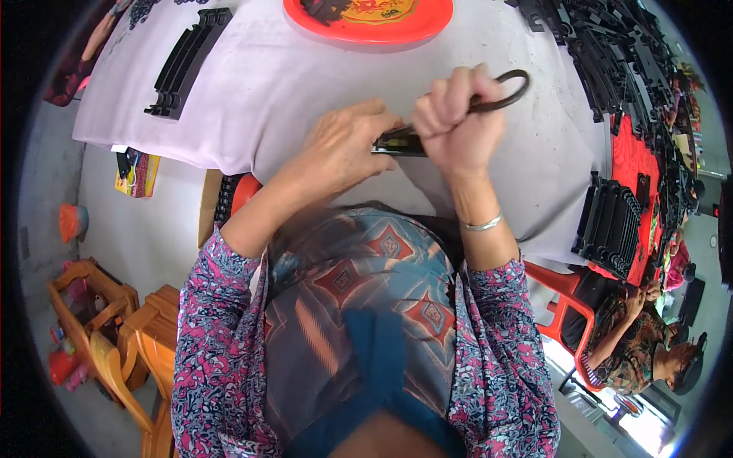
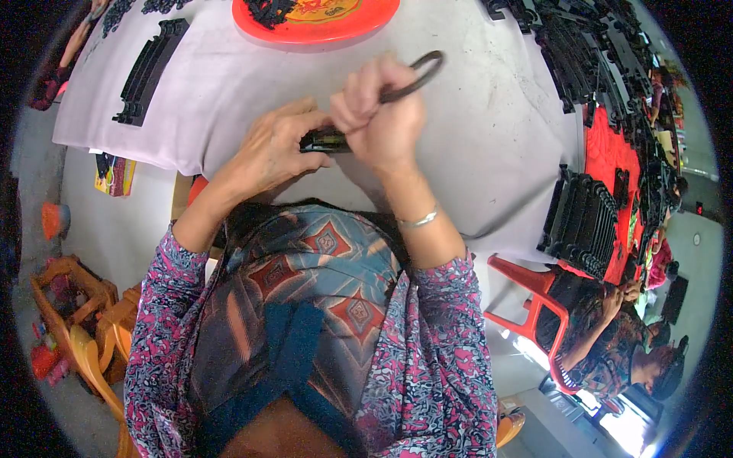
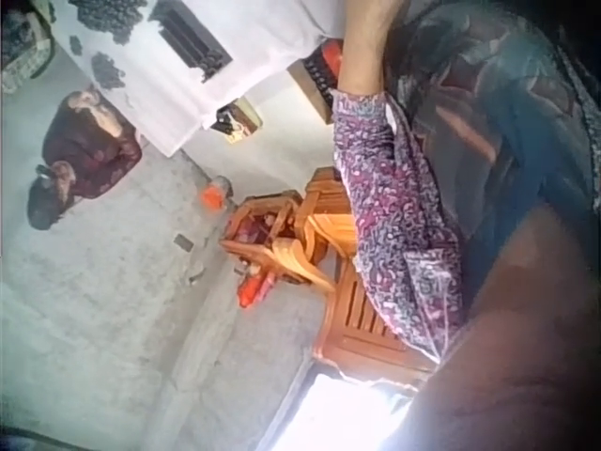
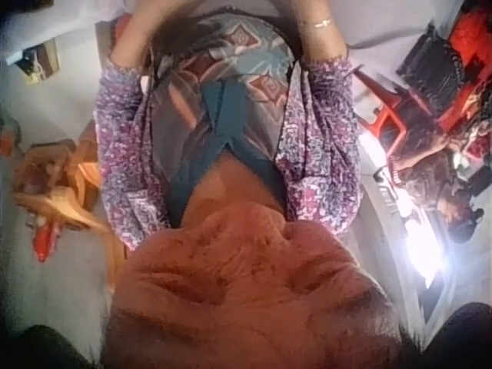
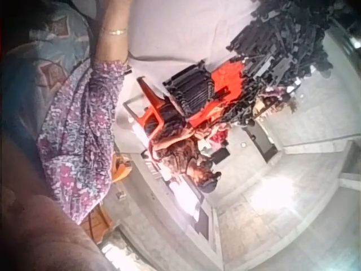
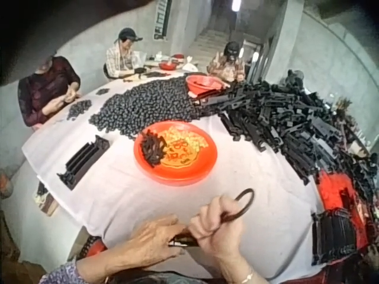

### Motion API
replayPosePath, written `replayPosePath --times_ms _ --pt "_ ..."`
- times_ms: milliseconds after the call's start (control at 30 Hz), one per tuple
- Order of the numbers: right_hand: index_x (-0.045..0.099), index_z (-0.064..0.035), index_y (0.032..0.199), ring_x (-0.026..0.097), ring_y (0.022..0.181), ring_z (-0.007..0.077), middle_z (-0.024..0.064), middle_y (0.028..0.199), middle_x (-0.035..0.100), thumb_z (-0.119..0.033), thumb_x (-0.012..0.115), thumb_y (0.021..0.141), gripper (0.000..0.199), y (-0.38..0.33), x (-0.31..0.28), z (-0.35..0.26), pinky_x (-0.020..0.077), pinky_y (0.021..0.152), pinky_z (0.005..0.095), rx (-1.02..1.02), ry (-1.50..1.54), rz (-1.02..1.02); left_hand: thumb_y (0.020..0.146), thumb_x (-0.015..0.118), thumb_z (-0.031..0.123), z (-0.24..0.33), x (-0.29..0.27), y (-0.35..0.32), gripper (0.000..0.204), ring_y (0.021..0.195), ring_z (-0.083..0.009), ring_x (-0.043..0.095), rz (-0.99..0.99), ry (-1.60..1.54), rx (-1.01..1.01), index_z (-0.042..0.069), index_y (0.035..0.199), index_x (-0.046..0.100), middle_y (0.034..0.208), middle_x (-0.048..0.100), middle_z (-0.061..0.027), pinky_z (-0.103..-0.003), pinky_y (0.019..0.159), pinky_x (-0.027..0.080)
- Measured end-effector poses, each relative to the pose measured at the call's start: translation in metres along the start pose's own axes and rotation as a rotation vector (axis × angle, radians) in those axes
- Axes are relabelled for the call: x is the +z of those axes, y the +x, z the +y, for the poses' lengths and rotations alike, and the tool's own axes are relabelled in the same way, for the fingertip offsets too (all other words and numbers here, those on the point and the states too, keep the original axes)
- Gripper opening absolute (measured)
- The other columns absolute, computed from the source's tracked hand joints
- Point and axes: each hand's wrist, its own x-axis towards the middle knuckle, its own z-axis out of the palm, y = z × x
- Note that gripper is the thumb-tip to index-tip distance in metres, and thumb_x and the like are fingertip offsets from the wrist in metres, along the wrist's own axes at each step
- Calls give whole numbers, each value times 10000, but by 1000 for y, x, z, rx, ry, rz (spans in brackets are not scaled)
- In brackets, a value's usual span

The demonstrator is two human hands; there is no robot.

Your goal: The person assembles printer cartridge components, including housing, plastic components, and springs, by hand and using a wire puller tool.

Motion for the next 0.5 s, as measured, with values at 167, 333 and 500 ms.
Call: replayPosePath --times_ms 167,333,500 --pt "385 -106 596 167 440 98 -32 512 258 -397 421 980 483 1 -11 -53 136 417 279 -39 149 45 680 755 113 2 -16 -2 490 878 -354 581 -66 -63 -21 -8 1130 603 942 557 -155 -419 757 477" --pt "516 -89 720 209 457 56 -65 541 297 -378 416 1008 420 -8 -16 -86 148 411 241 -23 -458 263 668 732 54 -8 -23 -10 463 852 -333 579 -44 22 -34 3 1115 622 935 548 -136 -419 755 478" --pt "561 -65 777 310 480 39 -55 583 391 -293 545 979 305 -5 -57 -70 244 429 214 134 -1280 533 663 704 33 -12 -23 -13 366 836 -313 571 -106 15 -58 6 1025 659 894 537 -127 -417 738 473"
